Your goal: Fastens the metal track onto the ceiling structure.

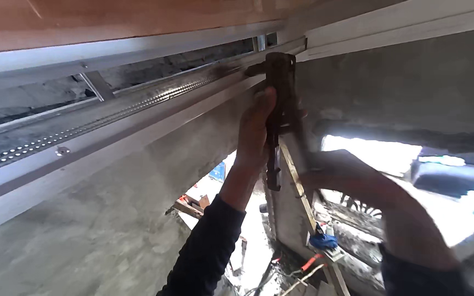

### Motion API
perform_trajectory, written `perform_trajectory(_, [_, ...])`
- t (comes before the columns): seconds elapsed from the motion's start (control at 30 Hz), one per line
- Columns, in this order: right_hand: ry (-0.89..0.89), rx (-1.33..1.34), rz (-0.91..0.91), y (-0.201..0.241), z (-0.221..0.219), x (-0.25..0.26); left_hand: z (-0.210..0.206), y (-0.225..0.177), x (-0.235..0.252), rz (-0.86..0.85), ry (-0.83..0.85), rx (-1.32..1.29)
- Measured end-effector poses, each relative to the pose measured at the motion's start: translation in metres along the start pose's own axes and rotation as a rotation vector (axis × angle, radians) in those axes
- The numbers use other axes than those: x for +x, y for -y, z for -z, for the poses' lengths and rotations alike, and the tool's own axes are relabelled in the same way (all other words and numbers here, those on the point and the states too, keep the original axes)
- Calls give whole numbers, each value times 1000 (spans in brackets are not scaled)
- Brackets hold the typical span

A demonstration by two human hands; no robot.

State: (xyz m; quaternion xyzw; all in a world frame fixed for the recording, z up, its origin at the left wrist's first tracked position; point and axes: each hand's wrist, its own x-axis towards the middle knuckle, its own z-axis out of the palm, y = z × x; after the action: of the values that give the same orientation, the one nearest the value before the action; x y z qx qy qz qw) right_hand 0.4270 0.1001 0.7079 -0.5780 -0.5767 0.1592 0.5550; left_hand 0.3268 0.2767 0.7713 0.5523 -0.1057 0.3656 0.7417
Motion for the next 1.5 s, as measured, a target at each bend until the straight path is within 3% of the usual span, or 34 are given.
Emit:
perform_trajectory(0.1, [-157, 394, 205, 2, 34, -32, 0, -3, 0, 8, 2, 46])
perform_trajectory(0.17, [-158, 318, 25, -2, 9, -17, -2, -1, -1, 4, -27, 41])
perform_trajectory(0.23, [-8, 189, -133, -11, -30, 5, -1, 2, 0, -9, -53, 37])
perform_trajectory(0.3, [98, 446, -160, -25, -50, 15, 0, 4, 1, -25, -49, 34])
perform_trajectory(0.53, [-136, 505, -138, -37, -91, 41, -2, 3, -6, -14, -28, 20])
perform_trajectory(0.6, [-78, 312, -136, -34, -80, 41, 4, 0, -22, 15, -13, 96])
perform_trajectory(0.7, [114, 26, -50, -14, -20, 19, 6, -3, -33, 39, -23, 186])
perform_trajectory(0.77, [69, 356, 136, -8, 24, -13, 2, -3, -21, 43, -49, 165])
perform_trajectory(0.83, [-62, 623, 274, -11, 34, -25, -1, -1, -3, 14, -31, 67])
perform_trajectory(0.9, [-102, 477, 98, -19, 15, -11, -3, 0, 2, 4, -40, 26])
perform_trajectory(0.97, [23, 253, -85, -24, -17, 11, 0, 3, 2, -6, -37, 21])
perform_trajectory(1.03, [116, 449, -135, -30, -42, 19, 2, 6, 2, -30, -30, 21])
perform_trajectory(1.1, [146, 647, -95, -37, -56, 24, 1, 5, 2, -44, -38, 19])
perform_trajectory(1.2, [88, 601, -44, -42, -71, 33, 2, 4, 1, -33, -35, 10])
perform_trajectory(1.33, [-175, 566, -110, -30, -97, 51, -5, 1, 6, 3, -2, -2])
perform_trajectory(1.43, [-151, 496, -27, -31, -88, 57, -9, -7, 6, 7, 47, 109])
perform_trajectory(1.5, [-133, 374, 91, -35, -80, 46, -17, -15, -23, 9, 113, 352])
